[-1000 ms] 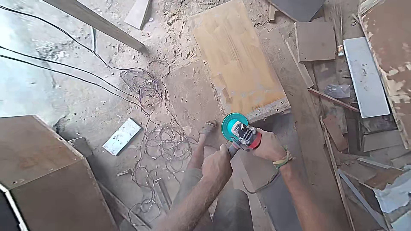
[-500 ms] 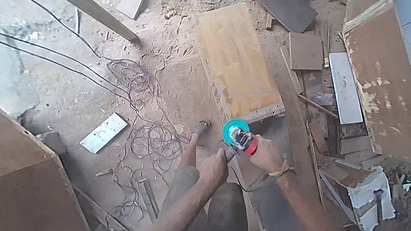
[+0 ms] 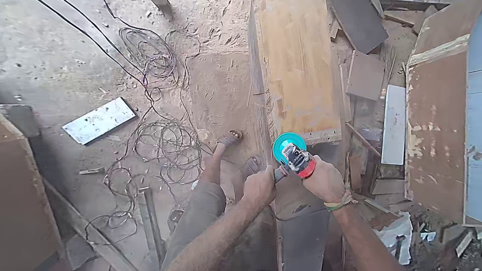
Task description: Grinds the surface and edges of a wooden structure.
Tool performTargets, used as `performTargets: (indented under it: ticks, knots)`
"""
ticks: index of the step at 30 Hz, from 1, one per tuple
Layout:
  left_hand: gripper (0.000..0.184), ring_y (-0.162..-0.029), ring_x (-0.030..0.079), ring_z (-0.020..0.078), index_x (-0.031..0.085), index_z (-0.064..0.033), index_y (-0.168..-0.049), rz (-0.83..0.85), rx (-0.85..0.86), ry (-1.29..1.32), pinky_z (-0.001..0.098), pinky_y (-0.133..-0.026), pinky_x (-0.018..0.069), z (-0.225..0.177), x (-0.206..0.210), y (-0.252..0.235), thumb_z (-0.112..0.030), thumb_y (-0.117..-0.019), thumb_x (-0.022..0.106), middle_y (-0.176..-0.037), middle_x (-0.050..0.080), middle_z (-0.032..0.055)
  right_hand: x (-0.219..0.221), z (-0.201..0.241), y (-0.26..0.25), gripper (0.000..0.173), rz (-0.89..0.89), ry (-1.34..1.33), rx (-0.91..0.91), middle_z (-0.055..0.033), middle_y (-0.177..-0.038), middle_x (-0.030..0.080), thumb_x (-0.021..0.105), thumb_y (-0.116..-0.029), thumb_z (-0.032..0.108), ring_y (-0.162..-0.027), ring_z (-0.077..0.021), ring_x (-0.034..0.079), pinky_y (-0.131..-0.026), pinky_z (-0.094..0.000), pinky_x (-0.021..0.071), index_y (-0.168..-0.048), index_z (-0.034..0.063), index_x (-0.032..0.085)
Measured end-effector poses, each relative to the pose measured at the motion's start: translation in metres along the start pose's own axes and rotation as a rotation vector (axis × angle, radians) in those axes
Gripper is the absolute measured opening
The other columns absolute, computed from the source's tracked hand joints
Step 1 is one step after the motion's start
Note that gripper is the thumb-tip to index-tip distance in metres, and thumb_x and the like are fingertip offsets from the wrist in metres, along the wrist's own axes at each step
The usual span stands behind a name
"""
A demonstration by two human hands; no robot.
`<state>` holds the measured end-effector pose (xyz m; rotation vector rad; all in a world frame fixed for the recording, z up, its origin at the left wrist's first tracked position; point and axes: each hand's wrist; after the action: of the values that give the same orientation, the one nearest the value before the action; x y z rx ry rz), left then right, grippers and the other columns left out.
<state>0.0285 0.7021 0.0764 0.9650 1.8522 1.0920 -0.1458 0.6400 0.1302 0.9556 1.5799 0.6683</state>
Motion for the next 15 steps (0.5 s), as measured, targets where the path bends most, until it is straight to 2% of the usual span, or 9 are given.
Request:
performTargets:
  ticks: [7,15]
  knots:
    - [0.035,-0.097,0.074,0.0345,0.056,-0.0117,-0.125,0.020,-0.015,0.030,0.0548,-0.077,0.0584,0.007,0.017,0.006,-0.028,-0.0947,0.059,-0.101,0.073,0.0132,0.005,0.005,0.004,0.062,0.046,0.044,-0.004,-0.0143,-0.109,0.073,0.079,-0.0747,0.035,-0.103,-0.0332,0.074,-0.083,-0.0531,0.0602,-0.128,0.0088,0.061]
    - [0.033,-0.096,0.073,0.0353,0.057,-0.0120,-0.124,0.018,0.024,-0.004,0.0567,-0.077,0.0577,0.000,0.000,-0.001,-0.025,-0.0930,0.060,-0.101,0.072,0.0136,0.003,-0.002,0.000,0.062,0.012,-0.024,0.025,-0.0146,-0.107,0.074,0.081,-0.0728,0.035,-0.101,-0.0342,0.074,-0.082,-0.0556,0.0599,-0.126,0.0090,0.062]
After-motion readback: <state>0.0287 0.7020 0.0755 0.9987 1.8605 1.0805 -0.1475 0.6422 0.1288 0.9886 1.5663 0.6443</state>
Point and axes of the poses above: each hand's wrist, its own y-axis away from the middle knuckle, its own x-axis out of the palm, z = x × y
